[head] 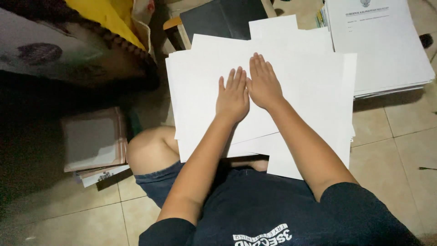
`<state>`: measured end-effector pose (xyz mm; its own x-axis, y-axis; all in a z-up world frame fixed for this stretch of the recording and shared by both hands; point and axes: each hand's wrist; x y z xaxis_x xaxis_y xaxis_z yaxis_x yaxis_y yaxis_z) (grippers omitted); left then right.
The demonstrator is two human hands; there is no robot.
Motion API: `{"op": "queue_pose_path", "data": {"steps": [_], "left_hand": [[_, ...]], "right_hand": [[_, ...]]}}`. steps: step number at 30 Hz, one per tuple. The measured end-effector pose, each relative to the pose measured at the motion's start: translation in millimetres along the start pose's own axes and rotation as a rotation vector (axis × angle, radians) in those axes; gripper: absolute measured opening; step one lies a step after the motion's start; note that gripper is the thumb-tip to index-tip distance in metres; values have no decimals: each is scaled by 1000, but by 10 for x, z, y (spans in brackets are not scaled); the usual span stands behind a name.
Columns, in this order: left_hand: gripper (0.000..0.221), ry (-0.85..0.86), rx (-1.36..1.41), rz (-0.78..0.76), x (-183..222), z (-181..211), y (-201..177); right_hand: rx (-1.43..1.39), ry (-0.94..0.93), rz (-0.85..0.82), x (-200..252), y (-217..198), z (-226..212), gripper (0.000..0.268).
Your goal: Smoothing and stacking large white sheets of paper on the floor to ensure they are flat and aligned.
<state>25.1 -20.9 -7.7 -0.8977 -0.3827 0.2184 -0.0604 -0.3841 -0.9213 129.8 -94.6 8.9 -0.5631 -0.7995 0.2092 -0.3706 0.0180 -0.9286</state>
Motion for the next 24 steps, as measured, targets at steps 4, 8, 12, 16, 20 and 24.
{"op": "queue_pose_path", "data": {"steps": [4,8,12,16,20,24], "left_hand": [[58,-133,-80,52,-102,-517,-86],[59,-294,-20,170,-119,-858,-312],[61,-456,20,263,-75,-860,-233],[61,-422,31,281,202,-565,-152],[65,-62,-25,166,693,-133,84],[72,163,6,33,997,68,218]], "right_hand": [[1,-16,20,-80,-13,319,59],[47,99,65,308,-174,413,59],[42,165,42,1041,-86,364,62],[48,237,18,1419,19,376,62],[-14,287,48,1433,-2,427,62],[-203,353,124,1176,-188,539,69]]}}
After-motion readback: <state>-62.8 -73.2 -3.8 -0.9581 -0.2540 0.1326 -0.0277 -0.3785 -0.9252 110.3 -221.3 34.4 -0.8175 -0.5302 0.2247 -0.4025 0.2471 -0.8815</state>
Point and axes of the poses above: each hand's wrist, its own x-axis away from the middle knuckle, its own y-axis out of the palm, z = x × y, and after that the axes turned 1 degree about z, right-handed
